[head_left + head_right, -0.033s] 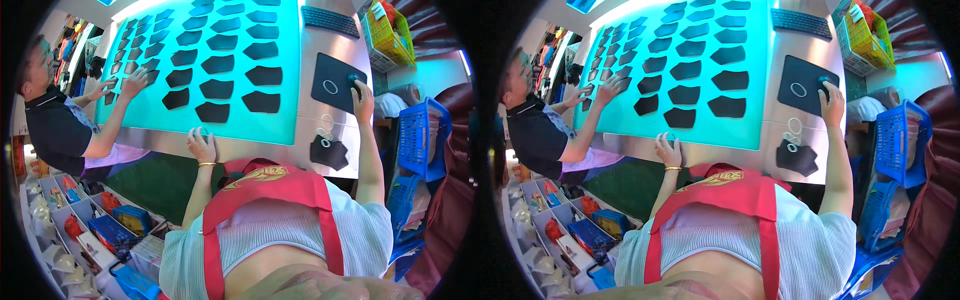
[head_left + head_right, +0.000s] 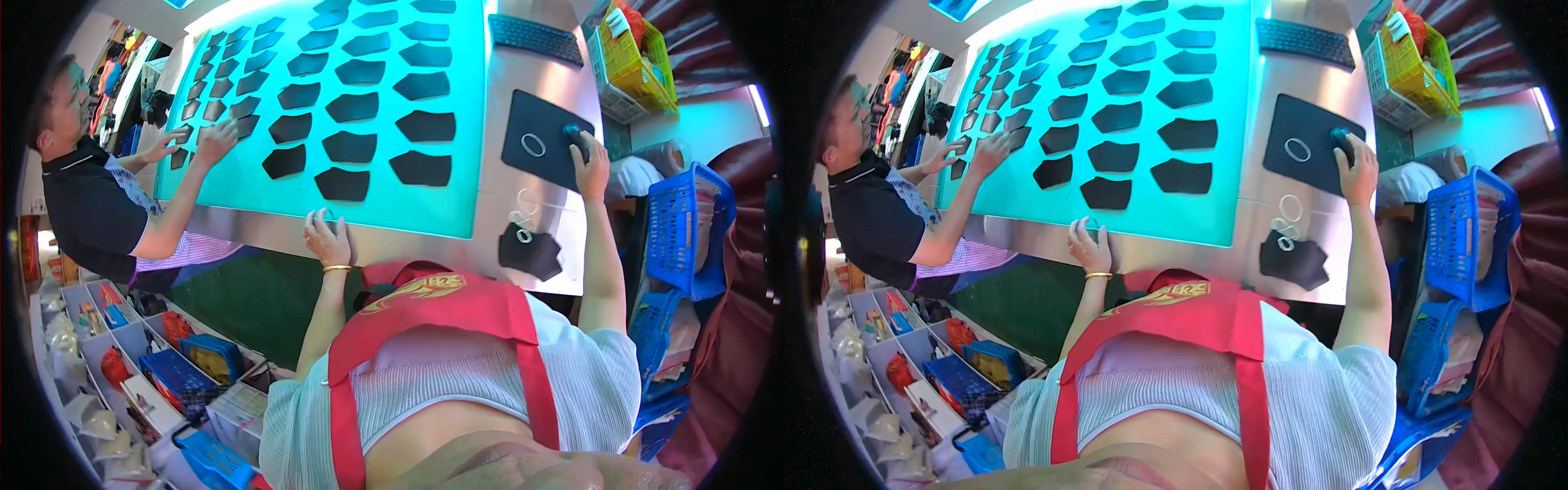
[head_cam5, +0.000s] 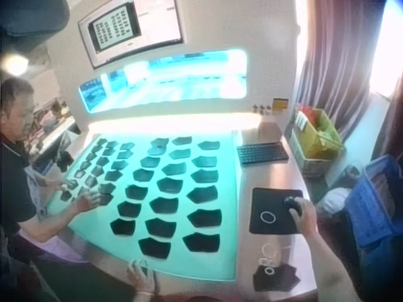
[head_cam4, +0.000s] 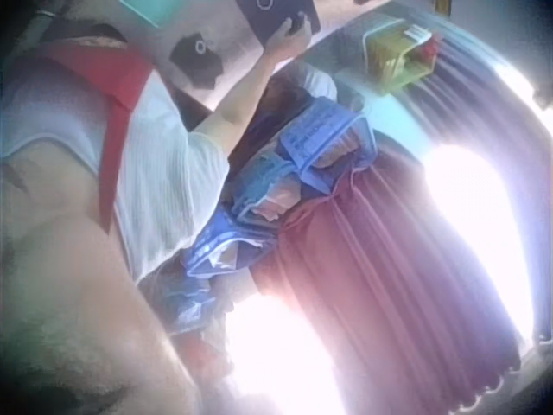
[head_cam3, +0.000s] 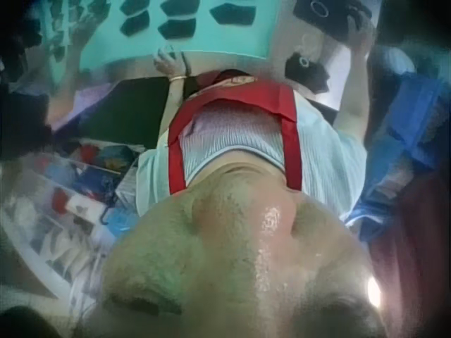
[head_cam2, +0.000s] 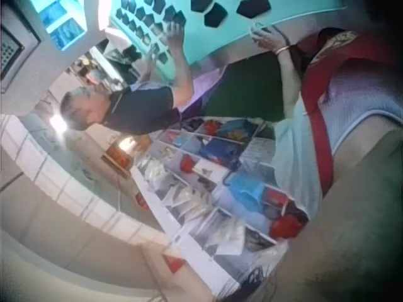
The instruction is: The person picks up several black shoe components from a glowing light table and organizes them into stacks by hand, then lifts the stacks from the table.
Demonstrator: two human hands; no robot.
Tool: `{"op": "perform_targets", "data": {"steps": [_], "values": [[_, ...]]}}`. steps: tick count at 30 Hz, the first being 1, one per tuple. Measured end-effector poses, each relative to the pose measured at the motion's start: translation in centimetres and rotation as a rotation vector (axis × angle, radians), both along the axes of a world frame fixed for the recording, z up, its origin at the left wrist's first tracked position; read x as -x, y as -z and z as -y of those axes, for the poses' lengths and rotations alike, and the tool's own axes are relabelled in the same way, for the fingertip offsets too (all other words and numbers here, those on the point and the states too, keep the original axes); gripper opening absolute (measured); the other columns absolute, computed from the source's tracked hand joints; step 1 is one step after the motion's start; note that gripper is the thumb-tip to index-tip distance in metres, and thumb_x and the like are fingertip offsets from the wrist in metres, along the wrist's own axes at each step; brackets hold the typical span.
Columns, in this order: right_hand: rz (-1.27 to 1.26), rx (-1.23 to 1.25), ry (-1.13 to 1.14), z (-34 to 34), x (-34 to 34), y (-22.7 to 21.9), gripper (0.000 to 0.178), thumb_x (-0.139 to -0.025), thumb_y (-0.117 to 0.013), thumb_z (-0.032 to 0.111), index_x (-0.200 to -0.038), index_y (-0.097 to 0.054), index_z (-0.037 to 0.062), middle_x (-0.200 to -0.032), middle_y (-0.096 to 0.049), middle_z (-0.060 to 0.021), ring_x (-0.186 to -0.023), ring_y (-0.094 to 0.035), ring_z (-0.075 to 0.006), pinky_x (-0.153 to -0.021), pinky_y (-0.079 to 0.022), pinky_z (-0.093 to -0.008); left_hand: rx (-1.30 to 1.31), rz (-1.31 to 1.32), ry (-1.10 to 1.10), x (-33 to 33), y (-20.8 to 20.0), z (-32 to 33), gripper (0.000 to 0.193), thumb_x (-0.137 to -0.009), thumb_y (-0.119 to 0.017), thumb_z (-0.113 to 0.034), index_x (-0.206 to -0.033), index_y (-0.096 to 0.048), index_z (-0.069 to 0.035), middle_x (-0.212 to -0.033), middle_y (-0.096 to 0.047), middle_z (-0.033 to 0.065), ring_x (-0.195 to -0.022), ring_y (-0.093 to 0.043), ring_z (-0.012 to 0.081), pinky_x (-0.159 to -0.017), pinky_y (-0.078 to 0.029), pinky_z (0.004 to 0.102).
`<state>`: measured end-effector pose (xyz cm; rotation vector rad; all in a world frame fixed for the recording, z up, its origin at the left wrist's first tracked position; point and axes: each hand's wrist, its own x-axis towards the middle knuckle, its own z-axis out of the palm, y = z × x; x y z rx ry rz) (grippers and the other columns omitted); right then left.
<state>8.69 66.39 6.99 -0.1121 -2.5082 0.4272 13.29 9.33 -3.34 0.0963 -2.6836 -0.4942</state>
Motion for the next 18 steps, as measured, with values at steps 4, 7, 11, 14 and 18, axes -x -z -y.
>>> {"op": "perform_targets", "data": {"steps": [4, 7, 11, 14, 18], "values": [[0.056, -0.012, 0.069, -5.9, 1.2, 4.6, 0.071, -0.078, -0.079, 0.041, -0.133, -0.053, 0.0049, -0.132, -0.059, -0.0172, -0.122, -0.054, -0.036, -0.103, -0.042, -0.0449, -0.015, 0.049, -0.267, -0.2, 0.1, -3.9, 0.049, -0.088, -0.069, -0.036, -0.13, -0.054, -0.014, -0.134, -0.049, 0.0106, -0.124, -0.047, 0.0346, -0.1, -0.037, 0.0497], [0.149, 0.157, 0.047, -6.4, 2.0, 5.3, 0.074, -0.078, -0.079, 0.041, -0.136, -0.051, 0.0049, -0.133, -0.058, -0.0166, -0.123, -0.053, -0.0359, -0.106, -0.04, -0.0438, 0.033, 0.071, -0.309, -0.3, -0.3, -4.6, 0.047, -0.09, -0.067, -0.037, -0.129, -0.053, -0.014, -0.134, -0.05, 0.0102, -0.124, -0.047, 0.0333, -0.1, -0.038, 0.0487], [0.116, 0.176, 0.018, -6.6, 3.1, 5.7, 0.073, -0.078, -0.08, 0.036, -0.137, -0.05, 0.0027, -0.13, -0.058, -0.0197, -0.118, -0.054, -0.0383, -0.105, -0.041, -0.0432, 0.098, 0.091, -0.352, 0.9, -0.7, -5.3, 0.045, -0.091, -0.066, -0.037, -0.127, -0.054, -0.014, -0.13, -0.051, 0.0095, -0.123, -0.048, 0.0314, -0.101, -0.037, 0.0479], [0.083, 0.252, 0.052, -6.4, 3.6, 5.0, 0.071, -0.079, -0.08, 0.034, -0.135, -0.052, 0.0006, -0.127, -0.059, -0.0223, -0.117, -0.055, -0.0391, -0.104, -0.042, -0.0435, 0.127, 0.043, -0.362, 1.0, -1.6, -5.4, 0.046, -0.09, -0.066, -0.038, -0.126, -0.054, -0.013, -0.128, -0.053, 0.0107, -0.122, -0.048, 0.031, -0.101, -0.037, 0.0477], [0.042, 0.247, 0.087, -8.0, 3.7, 7.8, 0.066, -0.079, -0.08, 0.032, -0.131, -0.056, -0.0013, -0.125, -0.061, -0.0241, -0.116, -0.058, -0.0385, -0.102, -0.044, -0.0443, 0.089, 0.108, -0.378, 0.9, -0.7, -5.9, 0.048, -0.089, -0.065, -0.04, -0.127, -0.054, -0.013, -0.129, -0.052, 0.012, -0.123, -0.047, 0.0337, -0.103, -0.035, 0.0492]]}}
